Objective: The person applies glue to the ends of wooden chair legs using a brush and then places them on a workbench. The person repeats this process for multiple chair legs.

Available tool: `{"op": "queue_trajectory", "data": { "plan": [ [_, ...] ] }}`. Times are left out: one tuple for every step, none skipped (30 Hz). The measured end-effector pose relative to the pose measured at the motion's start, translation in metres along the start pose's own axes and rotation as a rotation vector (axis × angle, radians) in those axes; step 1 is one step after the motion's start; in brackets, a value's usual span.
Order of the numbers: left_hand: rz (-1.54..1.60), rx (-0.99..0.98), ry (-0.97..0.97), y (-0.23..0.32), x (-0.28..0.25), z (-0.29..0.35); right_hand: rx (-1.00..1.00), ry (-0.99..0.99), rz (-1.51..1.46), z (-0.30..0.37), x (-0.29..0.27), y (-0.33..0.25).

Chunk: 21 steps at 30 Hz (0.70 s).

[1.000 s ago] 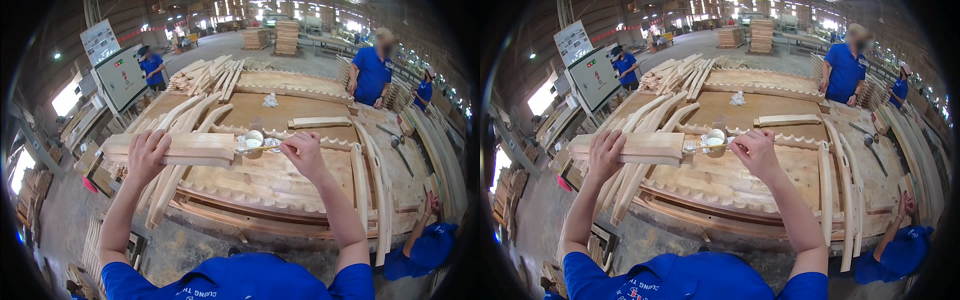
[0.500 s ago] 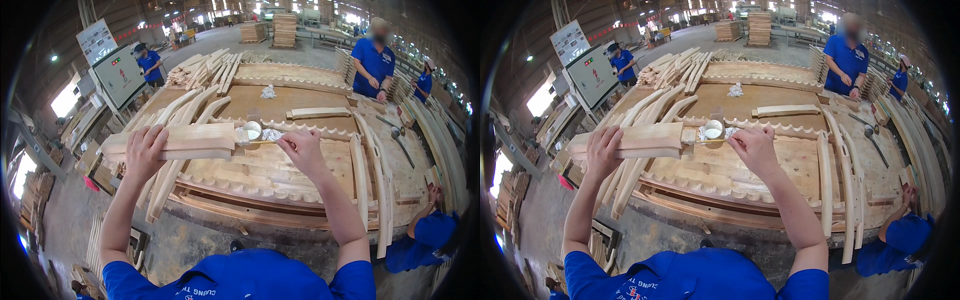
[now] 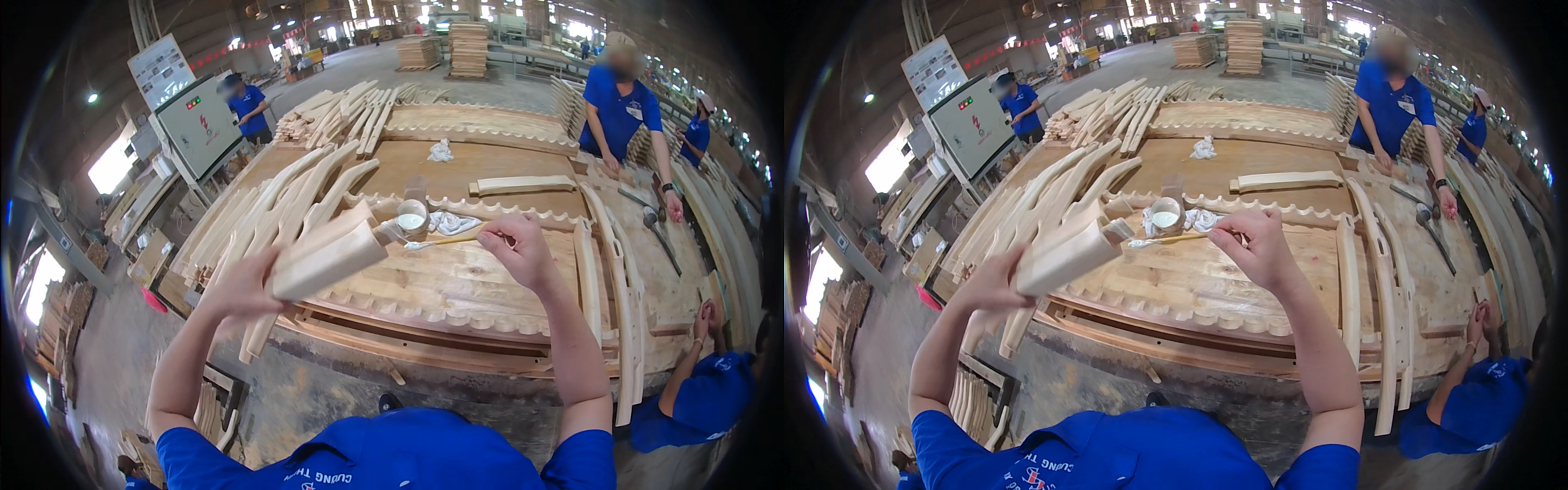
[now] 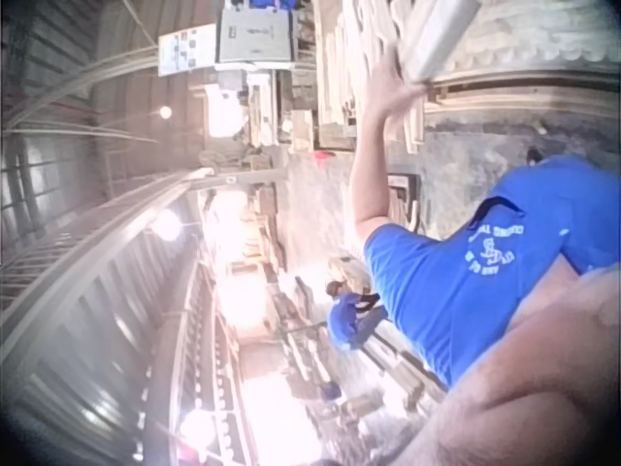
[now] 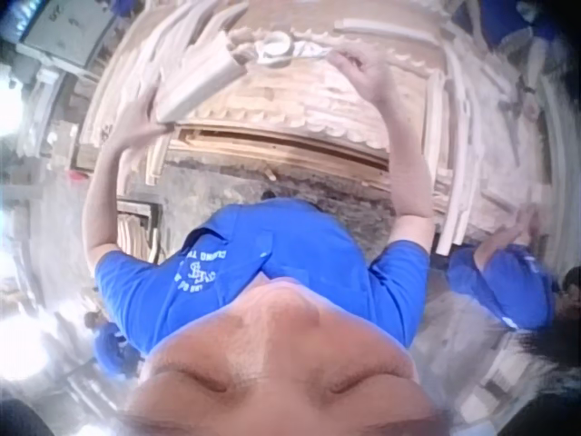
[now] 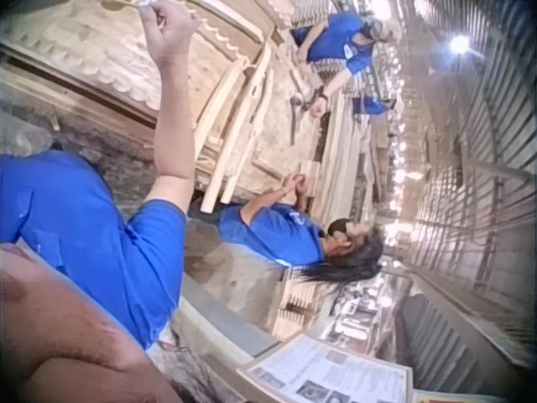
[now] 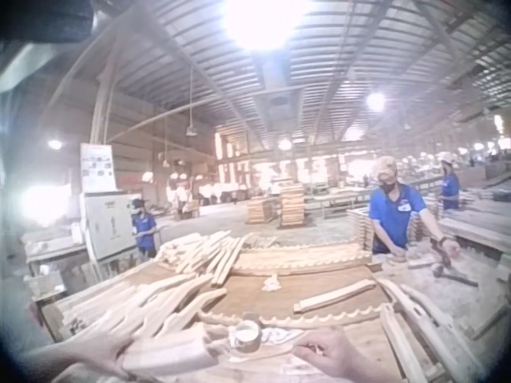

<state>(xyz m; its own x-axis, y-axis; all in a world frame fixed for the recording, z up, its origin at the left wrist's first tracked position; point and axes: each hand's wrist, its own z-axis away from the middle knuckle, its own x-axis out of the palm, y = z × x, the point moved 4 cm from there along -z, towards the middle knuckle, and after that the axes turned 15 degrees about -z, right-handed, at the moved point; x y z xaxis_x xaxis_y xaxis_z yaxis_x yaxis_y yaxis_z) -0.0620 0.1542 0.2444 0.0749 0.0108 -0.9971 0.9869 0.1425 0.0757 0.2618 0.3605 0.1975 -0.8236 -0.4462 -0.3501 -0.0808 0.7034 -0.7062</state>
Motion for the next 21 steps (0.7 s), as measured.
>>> {"op": "queue_trajectory", "data": {
  "plan": [
    [0.1, 0.009, -0.1, -0.001, 0.007, 0.008, -0.046, 0.004, 0.033, -0.002, -0.002, -0.008],
    [0.205, 0.029, -0.204, -0.002, 0.018, 0.012, -0.083, 0.013, 0.076, -0.002, -0.005, -0.014],
    [0.308, 0.048, -0.309, -0.002, 0.027, 0.017, -0.115, 0.021, 0.083, -0.003, -0.007, -0.017],
    [0.413, 0.054, -0.36, 0.003, 0.035, 0.02, -0.141, 0.025, 0.096, -0.003, -0.008, -0.018],
    [0.518, 0.058, -0.412, 0.008, 0.042, 0.023, -0.167, 0.029, 0.108, -0.003, -0.01, -0.018],
    [0.622, 0.059, -0.463, 0.014, 0.047, 0.023, -0.176, 0.037, 0.12, -0.002, -0.012, -0.018],
    [0.669, 0.037, -0.516, 0.02, 0.048, 0.024, -0.189, 0.04, 0.132, -0.002, -0.013, -0.019],
    [0.715, 0.013, -0.568, 0.027, 0.047, 0.027, -0.203, 0.043, 0.143, -0.002, -0.015, -0.02],
    [0.762, -0.012, -0.62, 0.033, 0.046, 0.029, -0.215, 0.038, 0.16, -0.002, -0.015, -0.02],
    [0.769, -0.008, -0.643, 0.036, 0.046, 0.031, -0.231, 0.032, 0.174, -0.003, -0.015, -0.021],
    [0.777, -0.004, -0.666, 0.039, 0.047, 0.033, -0.247, 0.026, 0.188, -0.003, -0.015, -0.022],
    [0.784, 0.0, -0.69, 0.042, 0.047, 0.035, -0.269, 0.024, 0.203, -0.004, -0.015, -0.024],
    [0.783, -0.001, -0.704, 0.044, 0.047, 0.036, -0.289, 0.021, 0.216, -0.004, -0.014, -0.026],
    [0.781, -0.002, -0.719, 0.045, 0.048, 0.037, -0.309, 0.019, 0.229, -0.005, -0.013, -0.028],
    [0.78, -0.003, -0.734, 0.046, 0.048, 0.037, -0.328, 0.009, 0.251, -0.006, -0.013, -0.03],
    [0.797, -0.005, -0.737, 0.046, 0.049, 0.037, -0.343, 0.002, 0.273, -0.005, -0.013, -0.031],
    [0.815, -0.007, -0.739, 0.046, 0.051, 0.038, -0.358, -0.006, 0.296, -0.005, -0.012, -0.032],
    [0.833, -0.009, -0.742, 0.046, 0.052, 0.039, -0.366, -0.025, 0.295, -0.005, -0.012, -0.032],
    [0.859, -0.02, -0.754, 0.048, 0.052, 0.039, -0.368, -0.037, 0.297, -0.003, -0.013, -0.031],
    [0.885, -0.031, -0.767, 0.051, 0.051, 0.039, -0.37, -0.05, 0.299, -0.003, -0.013, -0.029],
    [0.91, -0.042, -0.78, 0.053, 0.051, 0.038, -0.382, -0.068, 0.292, -0.002, -0.013, -0.028]
  ]
}}
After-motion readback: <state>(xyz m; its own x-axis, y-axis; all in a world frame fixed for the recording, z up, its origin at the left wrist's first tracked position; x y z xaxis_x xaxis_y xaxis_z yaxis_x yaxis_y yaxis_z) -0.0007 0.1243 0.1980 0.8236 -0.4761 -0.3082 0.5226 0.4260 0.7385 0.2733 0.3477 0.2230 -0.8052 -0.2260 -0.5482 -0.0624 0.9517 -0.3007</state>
